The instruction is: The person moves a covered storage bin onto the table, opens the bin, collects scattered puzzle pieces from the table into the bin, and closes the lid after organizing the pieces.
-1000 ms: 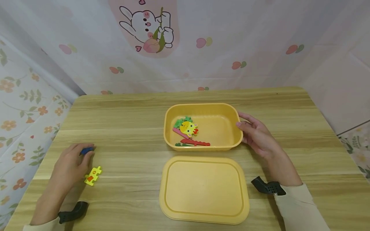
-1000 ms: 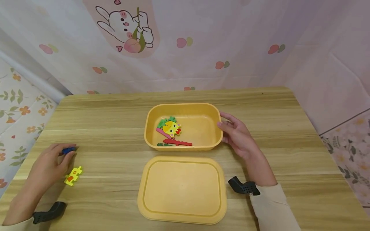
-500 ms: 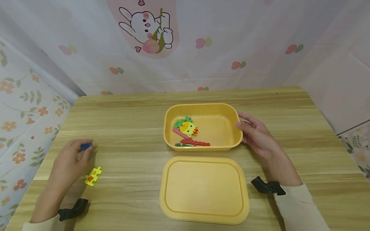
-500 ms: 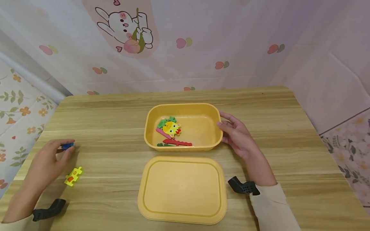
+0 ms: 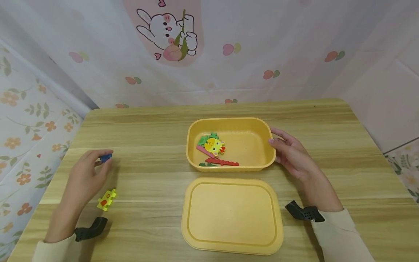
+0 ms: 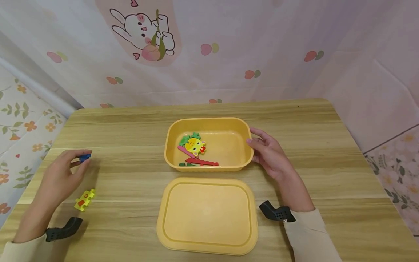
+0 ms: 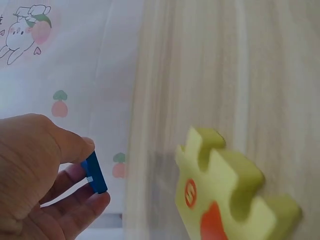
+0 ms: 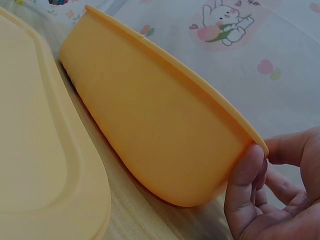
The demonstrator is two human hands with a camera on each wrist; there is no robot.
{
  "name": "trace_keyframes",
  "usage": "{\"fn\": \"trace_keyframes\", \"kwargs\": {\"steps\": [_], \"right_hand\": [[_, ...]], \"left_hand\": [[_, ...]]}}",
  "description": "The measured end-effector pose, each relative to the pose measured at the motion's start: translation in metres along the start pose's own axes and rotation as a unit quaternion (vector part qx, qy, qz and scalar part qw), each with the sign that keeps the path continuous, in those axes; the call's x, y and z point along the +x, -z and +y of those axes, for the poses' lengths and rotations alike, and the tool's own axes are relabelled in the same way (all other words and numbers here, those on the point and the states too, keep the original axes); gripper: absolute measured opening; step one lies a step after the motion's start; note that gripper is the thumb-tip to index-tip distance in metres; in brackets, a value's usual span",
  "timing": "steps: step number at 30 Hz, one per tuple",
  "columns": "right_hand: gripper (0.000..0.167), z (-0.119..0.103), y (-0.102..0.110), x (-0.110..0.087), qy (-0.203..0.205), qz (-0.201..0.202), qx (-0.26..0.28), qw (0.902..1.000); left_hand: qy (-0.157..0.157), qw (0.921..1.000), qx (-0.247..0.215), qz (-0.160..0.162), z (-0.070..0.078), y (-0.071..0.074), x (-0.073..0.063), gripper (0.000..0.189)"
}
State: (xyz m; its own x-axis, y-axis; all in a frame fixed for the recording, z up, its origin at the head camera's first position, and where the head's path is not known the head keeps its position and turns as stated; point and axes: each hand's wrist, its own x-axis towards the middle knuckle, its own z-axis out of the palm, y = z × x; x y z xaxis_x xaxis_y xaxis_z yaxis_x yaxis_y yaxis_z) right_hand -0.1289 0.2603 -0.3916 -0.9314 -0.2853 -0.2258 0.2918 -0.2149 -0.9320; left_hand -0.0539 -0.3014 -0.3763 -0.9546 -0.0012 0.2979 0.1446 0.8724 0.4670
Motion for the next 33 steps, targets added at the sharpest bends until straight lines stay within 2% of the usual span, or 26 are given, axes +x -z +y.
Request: {"fn": "trace_keyframes", "kwargs": {"steps": [7, 14, 26, 33], "right_hand": [[0.041, 0.002, 0.000, 0.000, 0.006, -0.006, 0.011, 0.9999], [0.039, -0.003, -0.001, 0.000, -0.004, 0.008, 0.018, 0.9998], [0.035, -0.003, -0.003, 0.000, -0.009, 0.019, 0.029, 0.9994], [0.035, -0.003, -0.004, 0.000, -0.010, 0.023, 0.030, 0.9992]], "left_hand": [[0.004, 0.9997, -0.023, -0.013, 0.008, -0.004, 0.007, 0.027], [0.004, 0.9990, -0.038, -0.024, 0.017, -0.006, 0.018, 0.028], [-0.017, 0.9956, -0.083, -0.040, 0.031, -0.015, 0.029, 0.028], [-0.018, 0.9934, -0.104, -0.045, 0.037, -0.018, 0.035, 0.029]]}}
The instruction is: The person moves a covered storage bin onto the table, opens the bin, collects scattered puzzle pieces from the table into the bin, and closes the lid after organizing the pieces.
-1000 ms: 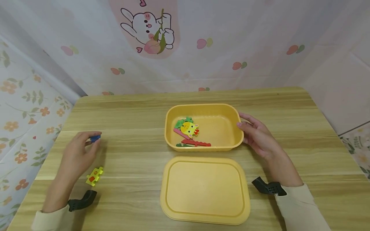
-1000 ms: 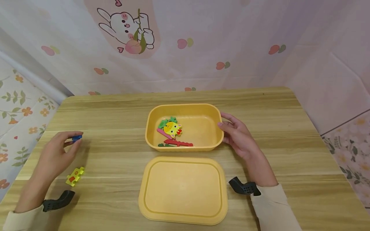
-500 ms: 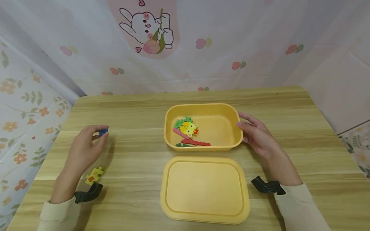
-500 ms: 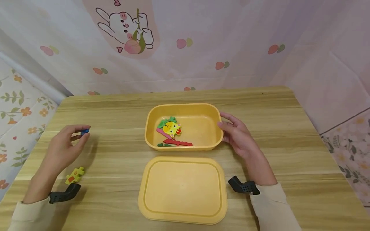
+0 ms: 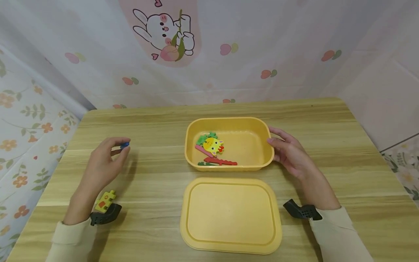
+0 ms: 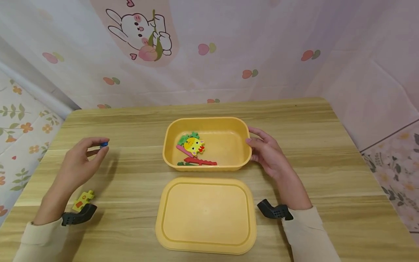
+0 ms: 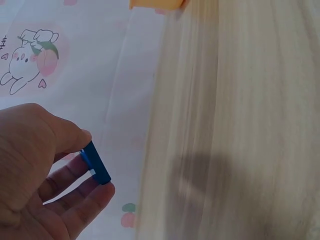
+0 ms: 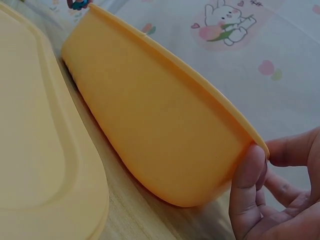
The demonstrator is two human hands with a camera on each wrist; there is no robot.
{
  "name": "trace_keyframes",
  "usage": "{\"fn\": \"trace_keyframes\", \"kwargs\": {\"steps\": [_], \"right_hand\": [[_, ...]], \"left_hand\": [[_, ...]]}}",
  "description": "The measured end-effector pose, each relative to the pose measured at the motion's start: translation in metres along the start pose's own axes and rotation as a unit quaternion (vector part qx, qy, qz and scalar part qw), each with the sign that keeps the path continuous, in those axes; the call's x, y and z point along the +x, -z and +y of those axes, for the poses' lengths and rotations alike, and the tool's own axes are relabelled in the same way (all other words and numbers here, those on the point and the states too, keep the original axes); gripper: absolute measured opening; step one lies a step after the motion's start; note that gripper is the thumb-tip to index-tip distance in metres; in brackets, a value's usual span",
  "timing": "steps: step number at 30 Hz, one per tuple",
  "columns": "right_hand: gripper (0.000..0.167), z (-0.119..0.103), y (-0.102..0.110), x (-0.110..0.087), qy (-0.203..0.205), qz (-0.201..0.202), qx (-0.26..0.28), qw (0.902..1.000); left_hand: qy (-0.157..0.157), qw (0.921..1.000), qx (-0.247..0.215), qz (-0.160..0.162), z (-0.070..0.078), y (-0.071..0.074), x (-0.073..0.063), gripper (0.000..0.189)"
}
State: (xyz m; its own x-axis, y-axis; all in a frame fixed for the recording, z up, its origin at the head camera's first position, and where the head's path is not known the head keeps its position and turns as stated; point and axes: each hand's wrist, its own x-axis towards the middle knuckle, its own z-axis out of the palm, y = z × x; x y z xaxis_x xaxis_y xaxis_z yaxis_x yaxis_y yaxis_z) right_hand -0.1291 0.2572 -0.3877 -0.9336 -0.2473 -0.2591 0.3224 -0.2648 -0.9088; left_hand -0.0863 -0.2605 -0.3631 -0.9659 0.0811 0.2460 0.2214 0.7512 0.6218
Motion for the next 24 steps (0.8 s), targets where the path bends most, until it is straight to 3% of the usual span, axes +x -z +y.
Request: {"fn": "trace_keyframes", "kwargs": {"steps": [24], "right_hand": [[0.031, -0.001, 0.001, 0.000, -0.001, 0.002, 0.002, 1.0000]], "left_hand": [[-0.038, 0.9988, -0.023, 0.020, 0.019, -0.017, 0.018, 0.026]]}}
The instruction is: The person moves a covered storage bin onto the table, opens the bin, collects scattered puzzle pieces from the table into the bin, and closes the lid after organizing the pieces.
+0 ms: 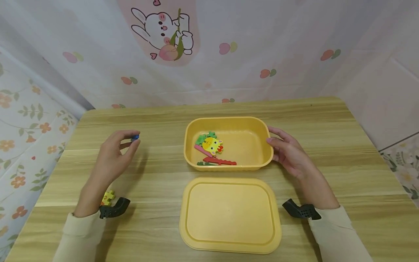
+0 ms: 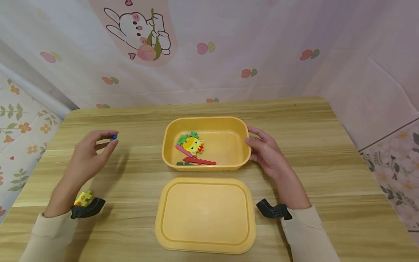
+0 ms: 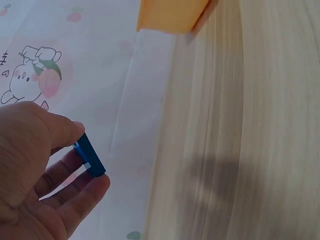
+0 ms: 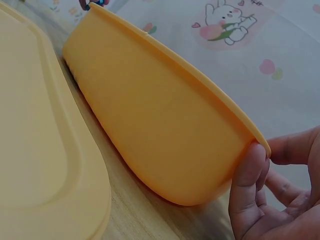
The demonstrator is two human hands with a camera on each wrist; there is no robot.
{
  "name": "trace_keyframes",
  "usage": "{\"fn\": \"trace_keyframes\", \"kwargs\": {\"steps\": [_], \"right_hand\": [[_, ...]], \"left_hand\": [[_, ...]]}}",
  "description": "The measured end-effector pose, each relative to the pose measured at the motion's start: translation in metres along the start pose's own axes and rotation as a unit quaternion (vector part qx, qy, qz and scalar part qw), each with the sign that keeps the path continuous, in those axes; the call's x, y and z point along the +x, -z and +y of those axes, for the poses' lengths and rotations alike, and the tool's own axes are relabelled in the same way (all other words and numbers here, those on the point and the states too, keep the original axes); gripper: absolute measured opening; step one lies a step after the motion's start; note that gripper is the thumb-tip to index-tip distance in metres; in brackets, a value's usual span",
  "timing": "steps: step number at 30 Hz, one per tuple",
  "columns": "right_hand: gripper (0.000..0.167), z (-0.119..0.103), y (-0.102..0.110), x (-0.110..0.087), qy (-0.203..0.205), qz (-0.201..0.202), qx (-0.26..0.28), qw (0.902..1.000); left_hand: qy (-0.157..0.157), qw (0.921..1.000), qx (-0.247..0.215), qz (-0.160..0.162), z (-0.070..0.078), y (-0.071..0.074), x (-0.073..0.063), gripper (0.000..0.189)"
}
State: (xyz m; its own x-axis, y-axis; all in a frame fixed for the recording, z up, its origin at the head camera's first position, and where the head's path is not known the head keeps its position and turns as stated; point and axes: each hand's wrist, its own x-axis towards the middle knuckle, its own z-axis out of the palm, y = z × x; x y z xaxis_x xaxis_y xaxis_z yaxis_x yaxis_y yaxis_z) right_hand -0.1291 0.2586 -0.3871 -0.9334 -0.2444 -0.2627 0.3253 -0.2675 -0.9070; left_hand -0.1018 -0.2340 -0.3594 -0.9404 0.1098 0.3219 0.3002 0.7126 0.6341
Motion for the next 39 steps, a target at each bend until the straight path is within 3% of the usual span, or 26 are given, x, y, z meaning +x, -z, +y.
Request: {"fn": "trace_keyframes", "kwargs": {"steps": [20, 33, 39], "right_hand": [[0.036, 0.002, 0.000, 0.001, 0.000, -0.005, -0.016, 0.9999], [0.037, 0.003, 0.001, 0.001, 0.003, -0.006, -0.012, 0.9999], [0.036, 0.003, 0.001, 0.001, 0.003, -0.007, -0.010, 0.9999]], "left_hand": [[-0.036, 0.9990, -0.025, -0.002, 0.017, -0.016, 0.013, 0.025], [0.008, 0.9941, -0.100, -0.041, 0.026, -0.026, 0.021, 0.028], [0.017, 0.9915, -0.121, -0.044, 0.031, -0.031, 0.025, 0.029]]}}
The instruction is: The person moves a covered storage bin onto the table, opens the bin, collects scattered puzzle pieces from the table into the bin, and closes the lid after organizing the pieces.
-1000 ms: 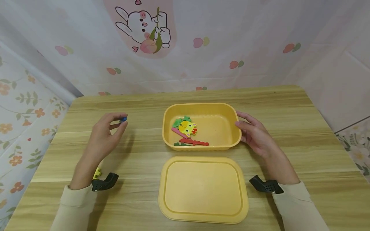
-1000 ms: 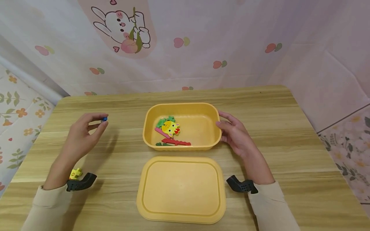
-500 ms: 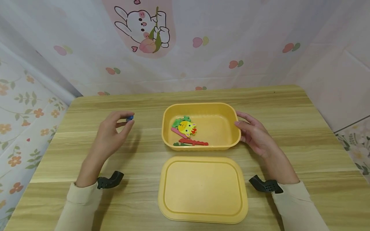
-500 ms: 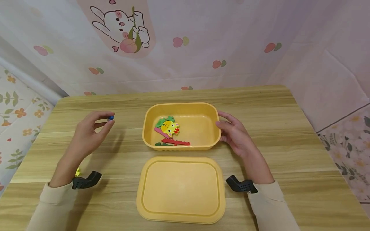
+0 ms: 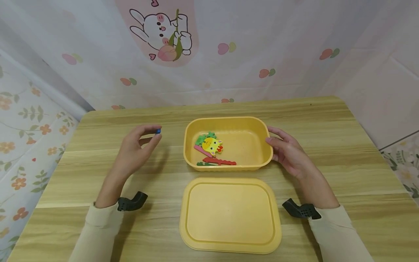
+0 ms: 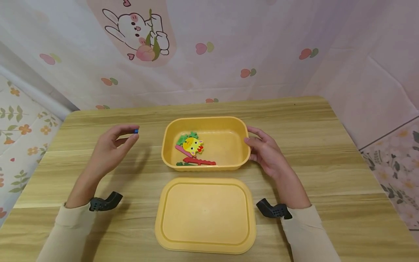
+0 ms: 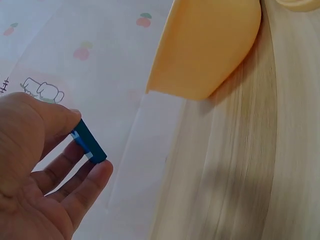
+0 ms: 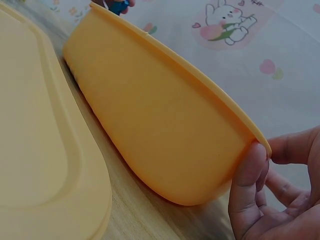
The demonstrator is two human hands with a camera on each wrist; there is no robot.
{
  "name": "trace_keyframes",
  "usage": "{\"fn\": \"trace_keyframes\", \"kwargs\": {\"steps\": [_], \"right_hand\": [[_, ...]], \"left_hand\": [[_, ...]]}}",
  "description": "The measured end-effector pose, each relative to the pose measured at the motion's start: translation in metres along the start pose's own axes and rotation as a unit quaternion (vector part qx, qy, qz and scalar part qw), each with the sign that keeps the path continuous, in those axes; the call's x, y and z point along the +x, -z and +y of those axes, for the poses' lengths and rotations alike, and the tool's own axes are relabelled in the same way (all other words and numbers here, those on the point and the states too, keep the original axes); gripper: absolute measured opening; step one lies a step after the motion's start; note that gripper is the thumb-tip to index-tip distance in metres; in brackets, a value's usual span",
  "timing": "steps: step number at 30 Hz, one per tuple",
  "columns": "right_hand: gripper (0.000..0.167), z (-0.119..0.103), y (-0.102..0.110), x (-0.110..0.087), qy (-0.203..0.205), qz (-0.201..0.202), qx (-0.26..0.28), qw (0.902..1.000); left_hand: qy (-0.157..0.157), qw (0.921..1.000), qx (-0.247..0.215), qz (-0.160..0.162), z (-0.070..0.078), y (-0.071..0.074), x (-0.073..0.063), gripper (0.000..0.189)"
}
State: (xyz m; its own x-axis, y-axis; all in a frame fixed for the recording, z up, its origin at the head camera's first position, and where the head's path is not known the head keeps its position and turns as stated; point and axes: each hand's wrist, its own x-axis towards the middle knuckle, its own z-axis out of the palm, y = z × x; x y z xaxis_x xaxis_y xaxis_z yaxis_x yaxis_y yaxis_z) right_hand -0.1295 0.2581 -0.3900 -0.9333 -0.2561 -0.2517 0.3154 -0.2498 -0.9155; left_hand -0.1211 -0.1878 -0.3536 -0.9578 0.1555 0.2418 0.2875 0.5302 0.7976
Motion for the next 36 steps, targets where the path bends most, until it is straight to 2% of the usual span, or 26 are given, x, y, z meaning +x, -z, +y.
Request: {"fn": "trace_keyframes", "kwargs": {"steps": [5, 12, 16, 23, 28, 36], "right_hand": [[0.036, -0.001, 0.001, 0.000, 0.000, 0.001, 0.003, 1.0000], [0.035, -0.001, 0.003, -0.002, -0.002, 0.009, 0.002, 1.0000], [0.035, -0.001, 0.004, -0.002, -0.001, 0.009, 0.003, 1.0000], [0.036, -0.003, 0.003, -0.001, -0.007, 0.008, -0.006, 0.9999], [0.034, -0.002, 0.001, 0.001, -0.010, 0.011, -0.005, 0.9999], [0.033, 0.000, -0.002, 0.002, -0.013, 0.016, -0.007, 0.9998]], "left_hand": [[0.011, 0.9995, -0.028, -0.005, 0.003, -0.006, 0.003, 0.029], [0.032, 0.9945, -0.098, -0.018, 0.002, -0.017, 0.009, 0.032], [0.043, 0.9924, -0.112, -0.027, 0.003, -0.025, 0.012, 0.034], [0.040, 0.9889, -0.141, -0.026, 0.004, -0.037, 0.017, 0.037], [0.041, 0.9879, -0.147, -0.029, 0.007, -0.043, 0.019, 0.037], [0.034, 0.9870, -0.148, -0.053, 0.016, -0.051, 0.025, 0.037]]}}
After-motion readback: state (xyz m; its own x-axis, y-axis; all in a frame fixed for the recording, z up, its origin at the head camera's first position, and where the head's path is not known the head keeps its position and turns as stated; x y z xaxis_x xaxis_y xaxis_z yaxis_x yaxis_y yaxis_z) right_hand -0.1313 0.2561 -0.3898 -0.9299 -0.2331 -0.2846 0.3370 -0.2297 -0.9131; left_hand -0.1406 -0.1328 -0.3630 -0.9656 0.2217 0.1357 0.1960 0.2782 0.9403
